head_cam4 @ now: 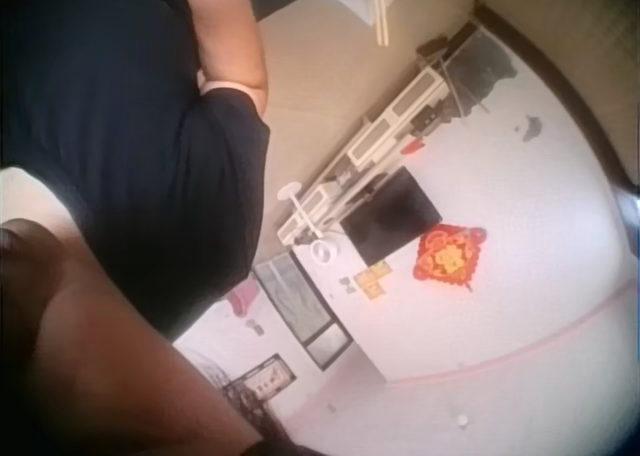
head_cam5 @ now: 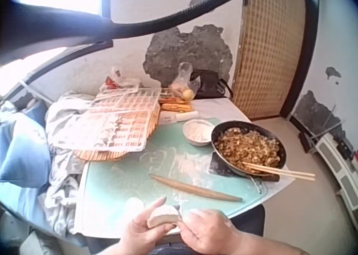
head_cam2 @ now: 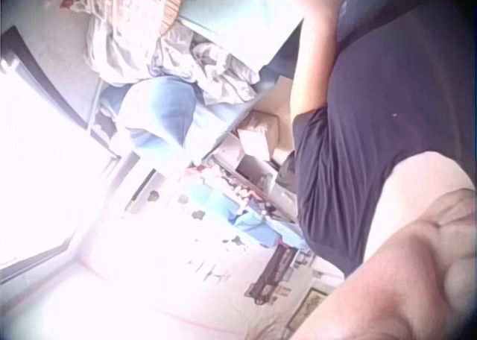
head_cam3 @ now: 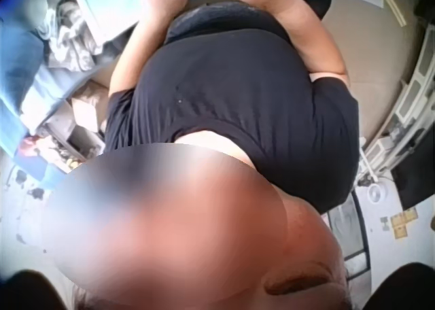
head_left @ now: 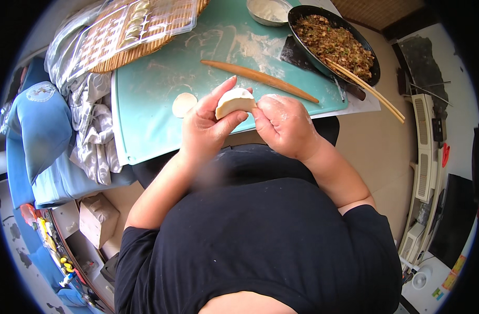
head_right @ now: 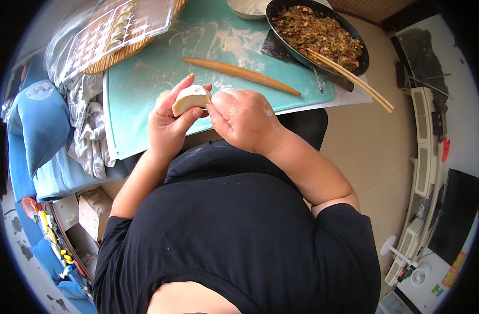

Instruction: The person prepares dumplings by placing filling onto dough wrappers using chopsticks, then folding and sealing them by hand. The finished dumplings are placed into a plastic tray. The person also kneads a ball of dough on a floured surface.

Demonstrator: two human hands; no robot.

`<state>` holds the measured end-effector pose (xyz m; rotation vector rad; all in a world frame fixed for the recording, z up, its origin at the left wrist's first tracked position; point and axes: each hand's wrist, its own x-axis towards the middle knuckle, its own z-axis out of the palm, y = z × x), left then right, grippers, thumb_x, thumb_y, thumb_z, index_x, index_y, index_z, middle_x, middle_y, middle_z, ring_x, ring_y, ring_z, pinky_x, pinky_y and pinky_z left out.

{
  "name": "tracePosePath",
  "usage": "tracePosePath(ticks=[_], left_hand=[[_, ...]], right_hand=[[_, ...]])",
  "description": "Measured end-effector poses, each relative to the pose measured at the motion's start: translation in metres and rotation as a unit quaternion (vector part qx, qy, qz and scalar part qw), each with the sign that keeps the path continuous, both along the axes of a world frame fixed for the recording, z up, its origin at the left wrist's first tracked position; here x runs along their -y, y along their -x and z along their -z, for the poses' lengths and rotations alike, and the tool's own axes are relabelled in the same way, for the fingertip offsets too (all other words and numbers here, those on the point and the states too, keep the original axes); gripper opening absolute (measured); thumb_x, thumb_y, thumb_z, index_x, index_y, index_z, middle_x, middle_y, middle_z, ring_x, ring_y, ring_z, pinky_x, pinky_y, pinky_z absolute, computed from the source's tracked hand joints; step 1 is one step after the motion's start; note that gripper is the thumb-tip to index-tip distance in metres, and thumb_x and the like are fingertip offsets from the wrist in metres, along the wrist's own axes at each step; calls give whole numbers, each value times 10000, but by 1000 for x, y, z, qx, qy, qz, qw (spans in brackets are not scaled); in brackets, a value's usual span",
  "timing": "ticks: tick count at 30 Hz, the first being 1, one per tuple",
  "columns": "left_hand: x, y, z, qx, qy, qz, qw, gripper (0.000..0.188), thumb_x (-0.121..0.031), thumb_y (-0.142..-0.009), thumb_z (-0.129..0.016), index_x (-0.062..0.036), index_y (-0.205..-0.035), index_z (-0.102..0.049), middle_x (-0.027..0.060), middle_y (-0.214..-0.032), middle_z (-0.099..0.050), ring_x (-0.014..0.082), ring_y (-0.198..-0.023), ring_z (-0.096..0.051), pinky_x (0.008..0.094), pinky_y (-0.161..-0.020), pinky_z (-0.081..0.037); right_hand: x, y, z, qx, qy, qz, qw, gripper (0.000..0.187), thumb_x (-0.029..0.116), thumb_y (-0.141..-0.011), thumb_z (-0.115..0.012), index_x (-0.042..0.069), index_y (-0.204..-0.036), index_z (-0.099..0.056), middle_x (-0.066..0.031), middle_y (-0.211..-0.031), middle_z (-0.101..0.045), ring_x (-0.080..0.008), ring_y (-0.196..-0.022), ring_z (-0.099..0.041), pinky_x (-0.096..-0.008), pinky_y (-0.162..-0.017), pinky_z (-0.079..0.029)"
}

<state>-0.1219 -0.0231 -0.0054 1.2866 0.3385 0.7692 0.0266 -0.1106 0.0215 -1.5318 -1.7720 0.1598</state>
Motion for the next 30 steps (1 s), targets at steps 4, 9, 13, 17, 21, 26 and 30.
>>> tracePosePath(ticks=[4, 9, 13, 17, 21, 26, 30], left_hand=[[-5, 5, -6, -9, -58, 8, 998, 477, 61, -839, -551, 17, -1290, -404, 175, -1131, -583, 233, -1075, -560, 304, -860, -495], [-8, 11, -13, -38, -99, 19, 994, 419, 58, -821, -582, 30, -1220, -454, 163, -1117, -594, 188, -1025, -577, 281, -869, -475], [-11, 14, -17, -73, -103, 15, 992, 377, 15, -801, -641, 35, -1153, -508, 105, -1017, -633, 139, -942, -602, 255, -814, -490], [-17, 19, -10, -61, -46, 29, 997, 373, -14, -809, -645, 34, -1155, -514, 87, -992, -634, 119, -915, -604, 244, -797, -492], [-14, 20, -11, -66, -42, 21, 997, 372, -40, -819, -646, 28, -1163, -520, 79, -993, -631, 114, -914, -598, 244, -790, -490], [-15, 25, -19, -114, -88, 20, 989, 343, -107, -858, -619, 23, -1163, -536, 55, -973, -626, 104, -880, -585, 246, -778, -485], [-19, 29, -20, -126, -76, 41, 988, 330, -173, -888, -587, 13, -1158, -550, 39, -931, -620, 83, -811, -563, 227, -720, -474]], right_hand=[[1, -8, -7, -6, 39, -39, 998, 174, 164, -835, -577, 51, -708, -537, -106, -623, -540, -307, -577, -534, -390, -504, -411], [-5, -11, -19, 62, -10, -50, 997, 143, 178, -825, -586, 50, -766, -565, -99, -629, -544, -297, -581, -542, -388, -510, -420], [-7, -2, -15, 25, -17, -55, 998, 183, 140, -819, -595, 34, -698, -510, -118, -596, -480, -306, -537, -487, -378, -481, -375], [-6, -6, -19, 2, 45, -82, 996, 134, 137, -818, -577, 41, -733, -536, -112, -606, -508, -304, -556, -511, -385, -499, -400], [-13, -6, -25, 34, 30, -53, 998, 152, 156, -830, -562, 50, -723, -543, -110, -612, -528, -307, -575, -533, -389, -514, -417], [-17, 1, -17, 28, 16, -66, 997, 236, 198, -858, -556, 50, -676, -526, -118, -614, -523, -315, -566, -519, -385, -507, -406], [-20, -6, -31, -16, 112, -99, 989, 208, 174, -847, -557, 44, -687, -528, -125, -629, -528, -321, -578, -515, -380, -514, -407]])
